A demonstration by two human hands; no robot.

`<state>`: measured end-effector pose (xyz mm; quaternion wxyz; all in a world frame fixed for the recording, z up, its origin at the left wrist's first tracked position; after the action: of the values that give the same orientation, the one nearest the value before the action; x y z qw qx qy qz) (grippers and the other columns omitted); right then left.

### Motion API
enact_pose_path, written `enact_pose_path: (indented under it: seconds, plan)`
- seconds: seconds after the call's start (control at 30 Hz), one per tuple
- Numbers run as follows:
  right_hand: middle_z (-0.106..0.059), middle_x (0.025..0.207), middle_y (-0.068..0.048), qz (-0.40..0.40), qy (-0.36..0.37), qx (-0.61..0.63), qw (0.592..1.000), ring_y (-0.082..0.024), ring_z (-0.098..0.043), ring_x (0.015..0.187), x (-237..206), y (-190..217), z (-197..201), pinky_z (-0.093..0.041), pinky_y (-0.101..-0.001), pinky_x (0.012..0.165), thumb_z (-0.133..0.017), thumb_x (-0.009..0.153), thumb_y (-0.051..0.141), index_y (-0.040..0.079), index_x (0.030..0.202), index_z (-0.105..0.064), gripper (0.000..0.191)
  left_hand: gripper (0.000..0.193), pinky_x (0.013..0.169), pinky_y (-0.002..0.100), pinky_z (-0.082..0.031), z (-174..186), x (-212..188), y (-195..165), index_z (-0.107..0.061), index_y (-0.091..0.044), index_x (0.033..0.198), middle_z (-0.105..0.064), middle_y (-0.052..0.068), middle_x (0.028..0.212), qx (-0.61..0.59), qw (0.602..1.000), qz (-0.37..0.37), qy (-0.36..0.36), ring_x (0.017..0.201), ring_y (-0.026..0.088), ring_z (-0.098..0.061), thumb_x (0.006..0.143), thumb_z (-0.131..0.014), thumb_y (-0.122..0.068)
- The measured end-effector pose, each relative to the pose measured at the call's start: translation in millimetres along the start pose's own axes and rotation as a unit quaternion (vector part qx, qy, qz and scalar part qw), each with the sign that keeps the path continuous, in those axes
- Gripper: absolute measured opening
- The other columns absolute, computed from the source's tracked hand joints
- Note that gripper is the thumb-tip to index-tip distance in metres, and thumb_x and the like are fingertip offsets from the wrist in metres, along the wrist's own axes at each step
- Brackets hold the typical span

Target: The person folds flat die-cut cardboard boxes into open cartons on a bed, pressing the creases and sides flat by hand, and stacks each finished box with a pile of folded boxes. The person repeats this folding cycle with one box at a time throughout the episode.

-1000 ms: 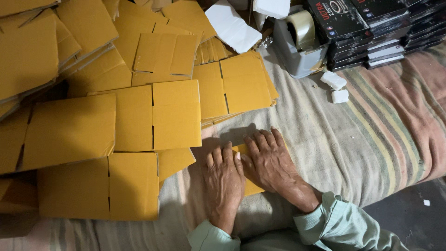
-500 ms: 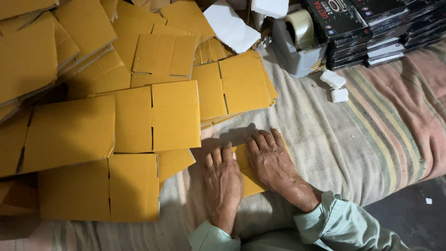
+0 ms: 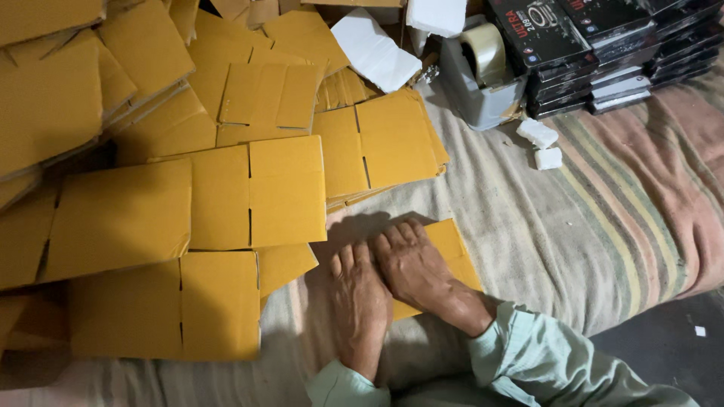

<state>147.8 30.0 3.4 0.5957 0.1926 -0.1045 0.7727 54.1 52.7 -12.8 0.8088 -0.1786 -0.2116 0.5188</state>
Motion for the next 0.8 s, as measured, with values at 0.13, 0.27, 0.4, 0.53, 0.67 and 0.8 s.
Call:
enact_pose_path:
  seconds: [0.13,0.27,0.4,0.53,0.67,0.8]
  plan:
    - [-0.063,0.09,-0.016,-0.017,0.044,0.054,0.997,-0.035,-0.06,0.092,3.1,-5.1,-11.4,-0.045,-0.0467,0.081,-0.063,0.085,0.023,0.004,0.096,-0.064,0.022,0.038,0.099,0.048,-0.044,1.7,-2.3,2.5,-0.058,-0.001,0.125,-0.059,0.02,0.123,-0.029,0.999,0.015,-0.011,0.12,0.04,-0.052,0.088,-0.057,-0.008]
    - [-0.064,0.089,-0.016,-0.007,0.059,0.052,0.997,-0.035,-0.06,0.089,4.6,-7.2,-13.7,-0.044,-0.0461,0.078,-0.064,0.087,0.026,0.003,0.095,-0.064,0.025,0.038,0.1,0.049,-0.044,-0.3,-0.8,4.2,-0.058,-0.001,0.127,-0.059,0.02,0.121,-0.006,1.0,0.013,-0.001,0.117,0.04,-0.053,0.089,-0.058,-0.009]
    - [-0.064,0.089,-0.015,0.002,0.025,0.028,0.999,-0.034,-0.06,0.087,5.6,-6.3,-3.8,-0.044,-0.0458,0.079,-0.064,0.085,0.027,0.002,0.102,-0.067,0.031,0.038,0.1,0.049,-0.045,-1.5,0.1,5.0,-0.059,-0.002,0.127,-0.059,0.021,0.12,0.004,1.0,-0.002,-0.008,0.116,0.04,-0.053,0.09,-0.056,-0.011]
    - [-0.066,0.091,-0.015,-0.063,0.109,-0.011,0.992,-0.036,-0.061,0.089,-2.4,-29.6,0.2,-0.045,-0.0479,0.079,-0.061,0.091,0.034,0.007,0.088,-0.068,0.027,0.032,0.096,0.05,-0.044,0.0,-0.1,3.8,-0.06,-0.003,0.124,-0.059,0.021,0.119,0.004,1.0,-0.002,-0.025,0.115,0.041,-0.052,0.099,-0.054,-0.021]
    - [-0.067,0.095,-0.017,-0.133,0.1,-0.023,0.986,-0.038,-0.062,0.09,-19.7,-61.6,13.2,-0.047,-0.0497,0.078,-0.058,0.093,0.029,0.006,0.098,-0.069,0.026,0.03,0.097,0.049,-0.044,-0.8,5.4,-0.8,-0.062,-0.003,0.117,-0.06,0.019,0.115,0.024,1.0,-0.004,-0.008,0.112,0.038,-0.053,0.1,-0.051,-0.025]
    - [-0.066,0.097,-0.018,-0.204,0.059,-0.009,0.977,-0.038,-0.063,0.093,-32.4,-73.1,13.8,-0.049,-0.0498,0.081,-0.057,0.096,0.028,0.003,0.101,-0.066,0.026,0.029,0.096,0.052,-0.042,-2.8,11.4,-3.1,-0.064,-0.007,0.106,-0.064,0.014,0.112,0.124,0.992,0.025,0.022,0.111,0.034,-0.055,0.102,-0.047,-0.03]
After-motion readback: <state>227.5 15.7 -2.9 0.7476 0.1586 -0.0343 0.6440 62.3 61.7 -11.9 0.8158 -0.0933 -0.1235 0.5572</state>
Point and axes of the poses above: each hand's wrist, its own x-axis towards the middle knuckle, its own z-axis out of the back of the hand, y = z × x, the point moved 6 cm from there along x, towards the middle knuckle
